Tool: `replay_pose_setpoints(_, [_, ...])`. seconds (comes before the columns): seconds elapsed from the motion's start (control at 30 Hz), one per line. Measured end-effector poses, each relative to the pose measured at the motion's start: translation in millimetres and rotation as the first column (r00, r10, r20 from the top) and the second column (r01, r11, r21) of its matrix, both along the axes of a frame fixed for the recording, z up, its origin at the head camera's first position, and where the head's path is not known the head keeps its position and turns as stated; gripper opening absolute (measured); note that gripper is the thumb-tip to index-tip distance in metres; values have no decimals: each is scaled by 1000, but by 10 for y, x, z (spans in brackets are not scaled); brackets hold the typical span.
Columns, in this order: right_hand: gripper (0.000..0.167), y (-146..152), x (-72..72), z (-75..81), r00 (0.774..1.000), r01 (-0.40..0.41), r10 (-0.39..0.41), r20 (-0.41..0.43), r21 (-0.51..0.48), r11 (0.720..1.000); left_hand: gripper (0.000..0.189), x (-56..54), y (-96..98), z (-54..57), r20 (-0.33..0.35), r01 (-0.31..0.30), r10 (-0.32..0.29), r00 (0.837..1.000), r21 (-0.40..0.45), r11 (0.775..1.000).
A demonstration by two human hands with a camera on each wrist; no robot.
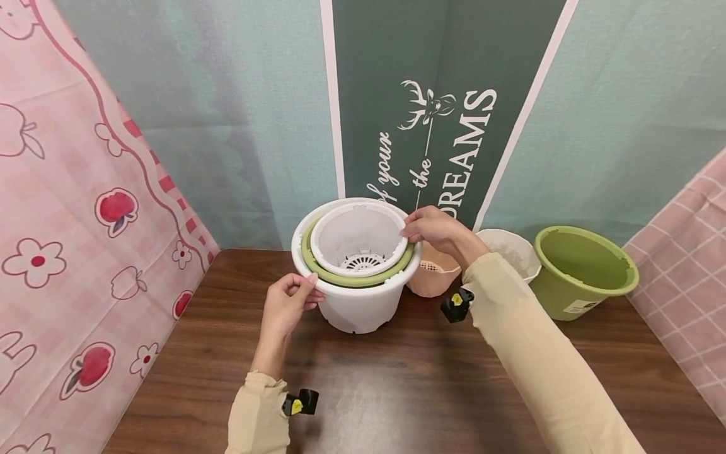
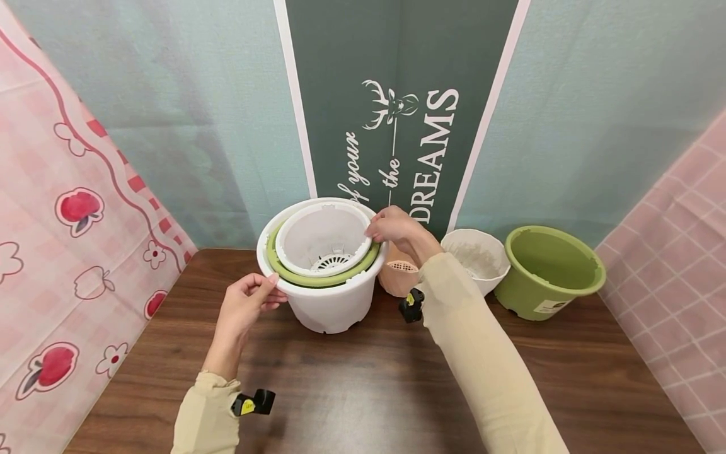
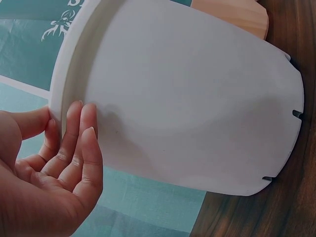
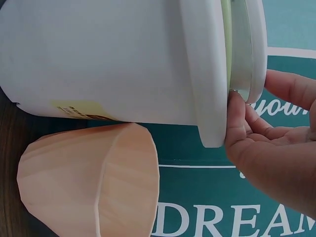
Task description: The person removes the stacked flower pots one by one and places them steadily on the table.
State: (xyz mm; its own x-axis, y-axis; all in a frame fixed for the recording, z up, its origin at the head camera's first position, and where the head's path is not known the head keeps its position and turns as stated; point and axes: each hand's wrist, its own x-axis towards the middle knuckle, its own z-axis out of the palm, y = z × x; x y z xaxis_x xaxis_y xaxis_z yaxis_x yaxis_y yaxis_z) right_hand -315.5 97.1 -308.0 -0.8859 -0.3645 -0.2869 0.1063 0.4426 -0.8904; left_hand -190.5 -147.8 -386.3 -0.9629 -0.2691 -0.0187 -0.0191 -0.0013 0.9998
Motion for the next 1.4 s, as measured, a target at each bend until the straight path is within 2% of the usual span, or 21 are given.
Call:
replay_pose_setpoints(0.13, [28, 6, -3, 32, 1000, 5, -5, 21, -23, 1000, 19, -4, -2, 2, -2, 0, 0, 1000, 2, 1000])
replay_pose_setpoints(0.33, [17, 13, 0, 72, 999, 0, 2, 40, -53, 999, 19, -4, -9, 11, 5, 0, 0, 1000, 3, 1000])
replay_pose_setpoints(0.57, [30, -12, 6, 86, 998, 22, -20, 55, -23, 999, 19, -6, -11, 9, 1, 1, -1, 1000, 3, 1000])
replay_pose_setpoints(0.77, [31, -17, 19, 98, 998, 14, -12, 57, -33, 999, 19, -1, -9, 5, -1, 2, -2, 1000, 6, 1000])
replay_pose_setpoints(1.07, [30, 9, 52, 87, 998, 28, -22, 63, -87, 996, 19, 6, -6, 3, -2, 6, -6, 1000, 12, 1000])
replay_pose_setpoints(1.4, [29, 14, 77, 82, 993, 63, -44, 111, -168, 984, 20, 16, -7, 12, 6, 5, -5, 1000, 3, 1000])
